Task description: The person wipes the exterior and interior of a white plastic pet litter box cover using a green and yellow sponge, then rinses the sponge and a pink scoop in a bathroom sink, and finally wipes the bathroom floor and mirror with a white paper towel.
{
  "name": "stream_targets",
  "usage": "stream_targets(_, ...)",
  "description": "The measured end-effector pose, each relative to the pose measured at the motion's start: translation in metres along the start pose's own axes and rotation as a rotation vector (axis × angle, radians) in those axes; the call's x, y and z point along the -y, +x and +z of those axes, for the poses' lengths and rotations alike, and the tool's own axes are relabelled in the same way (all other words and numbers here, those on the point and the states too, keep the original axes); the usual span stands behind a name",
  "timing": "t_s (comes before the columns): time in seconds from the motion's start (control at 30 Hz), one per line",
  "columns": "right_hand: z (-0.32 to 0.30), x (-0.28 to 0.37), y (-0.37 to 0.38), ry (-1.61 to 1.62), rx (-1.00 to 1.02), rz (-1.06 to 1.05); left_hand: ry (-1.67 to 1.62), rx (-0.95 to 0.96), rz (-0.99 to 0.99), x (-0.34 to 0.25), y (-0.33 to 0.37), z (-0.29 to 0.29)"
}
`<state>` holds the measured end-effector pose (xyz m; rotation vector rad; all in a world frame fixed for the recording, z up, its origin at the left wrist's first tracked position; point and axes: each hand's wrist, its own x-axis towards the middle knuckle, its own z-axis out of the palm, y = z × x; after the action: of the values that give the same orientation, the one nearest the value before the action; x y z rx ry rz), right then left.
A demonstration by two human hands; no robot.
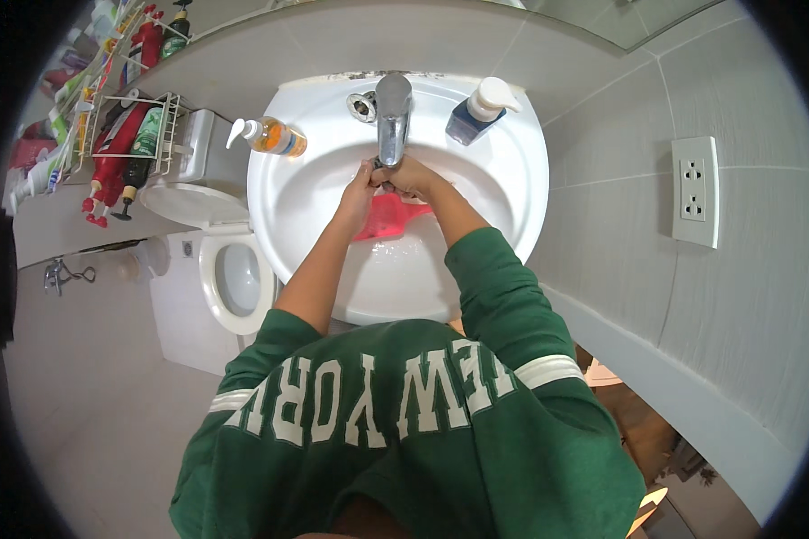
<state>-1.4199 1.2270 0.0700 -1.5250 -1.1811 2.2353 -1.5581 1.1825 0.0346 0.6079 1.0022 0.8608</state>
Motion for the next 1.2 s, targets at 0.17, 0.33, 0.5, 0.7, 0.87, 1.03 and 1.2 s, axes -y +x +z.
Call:
stream_targets(0.17,-0.024,-0.038,-0.001,-0.068,0.1,-0.226,0.303,-0.03,0.08,0.001,0.018,0.039)
stream_targets(0.33,-0.006,-0.025,-0.042,-0.13,-0.043,0.033,0.222,-0.121,0.13,0.007,0.015,0.041)
stream_targets(0.5,0.013,0.017,-0.114,-1.051,-0.715,-0.442,0.341,-0.029,0.095,-0.006,0.013,0.059)
stream_targets(0.7,0.022,0.049,-0.1,-0.993,-0.975,-1.142,0.455,-0.035,0.164,0.003,0.027,0.052)
stream_targets(0.87,0.028,0.033,-0.109,-1.033,-0.783,-0.945,0.976,-0.075,0.37,0.012,0.012,0.033)
stream_targets(1.03,0.05,-0.009,-0.12,-0.904,-0.91,-1.038,0.836,-0.06,0.346,0.001,-0.028,0.022)
stream_targets(1.2,0.047,-0.071,-0.117,0.342,-0.246,-0.302,0.272,0.111,0.159,-0.034,-0.063,0.066)
